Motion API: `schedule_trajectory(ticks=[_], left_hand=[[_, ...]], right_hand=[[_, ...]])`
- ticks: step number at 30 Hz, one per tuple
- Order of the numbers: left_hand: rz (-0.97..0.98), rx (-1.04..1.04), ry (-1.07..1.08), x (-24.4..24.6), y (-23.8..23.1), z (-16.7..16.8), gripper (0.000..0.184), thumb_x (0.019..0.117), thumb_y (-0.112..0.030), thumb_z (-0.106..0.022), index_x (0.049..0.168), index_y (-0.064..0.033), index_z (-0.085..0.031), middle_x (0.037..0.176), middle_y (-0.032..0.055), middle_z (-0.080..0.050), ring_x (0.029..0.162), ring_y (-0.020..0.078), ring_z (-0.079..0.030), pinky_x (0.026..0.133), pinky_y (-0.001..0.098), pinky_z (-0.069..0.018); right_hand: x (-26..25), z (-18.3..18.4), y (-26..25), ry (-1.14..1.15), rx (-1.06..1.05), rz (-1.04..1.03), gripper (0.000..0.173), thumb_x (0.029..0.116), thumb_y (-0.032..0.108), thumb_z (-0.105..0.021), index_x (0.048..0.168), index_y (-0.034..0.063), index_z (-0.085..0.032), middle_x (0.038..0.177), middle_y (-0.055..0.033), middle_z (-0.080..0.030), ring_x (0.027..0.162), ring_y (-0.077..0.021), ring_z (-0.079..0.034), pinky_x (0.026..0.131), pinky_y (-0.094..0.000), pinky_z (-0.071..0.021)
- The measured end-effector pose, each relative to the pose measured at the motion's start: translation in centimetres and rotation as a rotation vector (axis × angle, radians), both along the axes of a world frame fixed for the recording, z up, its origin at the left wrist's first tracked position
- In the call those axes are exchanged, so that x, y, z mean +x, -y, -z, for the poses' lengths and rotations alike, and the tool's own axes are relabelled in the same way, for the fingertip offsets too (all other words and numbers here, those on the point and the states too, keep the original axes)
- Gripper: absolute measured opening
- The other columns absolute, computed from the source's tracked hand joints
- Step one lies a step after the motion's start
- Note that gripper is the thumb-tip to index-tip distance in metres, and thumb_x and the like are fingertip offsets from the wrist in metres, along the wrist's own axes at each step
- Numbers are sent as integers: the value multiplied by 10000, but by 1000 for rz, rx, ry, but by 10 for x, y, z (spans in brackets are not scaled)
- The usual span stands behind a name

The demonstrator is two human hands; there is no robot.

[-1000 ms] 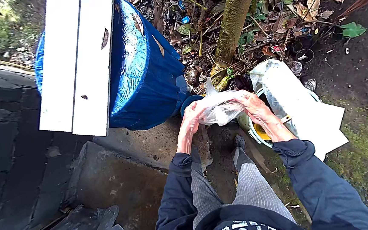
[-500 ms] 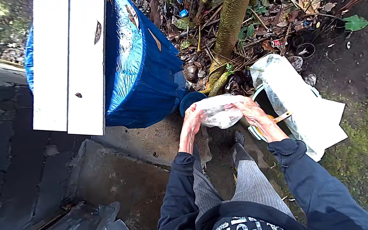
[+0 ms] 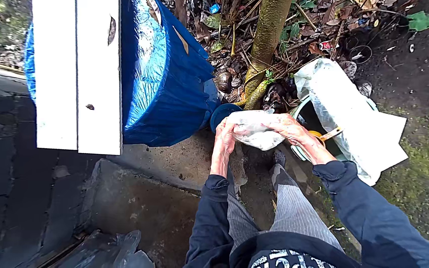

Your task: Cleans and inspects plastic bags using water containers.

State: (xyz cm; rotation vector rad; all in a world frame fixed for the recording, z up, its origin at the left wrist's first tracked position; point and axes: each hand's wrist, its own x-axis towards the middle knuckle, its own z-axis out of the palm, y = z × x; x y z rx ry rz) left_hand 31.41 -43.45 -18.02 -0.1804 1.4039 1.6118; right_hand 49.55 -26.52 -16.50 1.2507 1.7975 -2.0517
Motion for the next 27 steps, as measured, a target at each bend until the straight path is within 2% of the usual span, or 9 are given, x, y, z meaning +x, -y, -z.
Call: schedule_trajectory(ticks=[4,7,10,13,15,18,21,24,27], left_hand=[[351,-24,-174,-9,10,0,347,955,-233,-724,1261,-91,-640,1004,85,-707,833,171,-681,751,349,-597],[603,-122,-336,-12,16,-6,414,856,-196,-837,1215,-50,-692,1031,117,-752,905,209,-731,839,405,-621],[582,-205,-396,-13,23,1,215,923,-236,-778,990,-34,-744,850,87,-744,755,164,-706,744,364,-600],[379,-80,-251,-16,30,10,213,969,-134,-675,1143,-13,-696,1014,115,-736,915,198,-691,876,393,-573],[256,-2,-136,-13,26,9,254,1004,-104,-606,1232,-3,-653,1044,163,-735,949,244,-709,900,429,-582],[186,-4,-158,-4,15,15,210,1020,-191,-617,1168,-49,-664,818,97,-678,716,182,-654,719,367,-586],[313,-50,-316,-6,14,15,254,972,-276,-702,1164,-112,-682,842,44,-661,702,137,-613,671,320,-552],[585,-105,-399,-13,18,5,516,852,-239,-838,1321,-121,-657,1140,84,-731,995,197,-708,883,410,-605],[709,-169,-490,-14,23,6,327,858,-227,-833,1127,-68,-735,984,79,-763,893,180,-733,843,415,-616]], right_hand=[[1,8,2,-62,-121,178,323,1078,292,-526,1351,132,-596,1062,-72,-749,828,-135,-712,734,-300,-582],[-9,3,7,-83,-109,284,289,1063,299,-540,1298,156,-632,966,-40,-723,763,-112,-665,680,-295,-561],[-19,6,11,-87,-113,243,317,1020,288,-626,1313,166,-628,989,-38,-688,794,-122,-646,710,-326,-562],[-16,14,1,-137,-165,35,657,840,274,-843,1423,180,-556,1157,-80,-716,931,-191,-706,797,-390,-610],[-14,12,0,-93,-78,-77,566,843,283,-846,1353,168,-629,1082,-60,-731,840,-146,-686,728,-345,-588],[-12,14,4,-17,46,-90,278,981,391,-688,1133,161,-724,798,-14,-656,546,-68,-482,497,-257,-411],[-10,14,4,-31,-49,-6,297,1060,380,-556,1209,157,-684,895,-7,-697,565,-48,-489,509,-221,-411],[-8,9,9,-35,-127,144,296,1040,417,-578,1219,199,-668,856,15,-663,579,-35,-498,507,-201,-409],[-14,0,14,-47,-113,193,262,1008,385,-634,1200,211,-673,835,31,-627,611,-30,-508,517,-200,-411]])
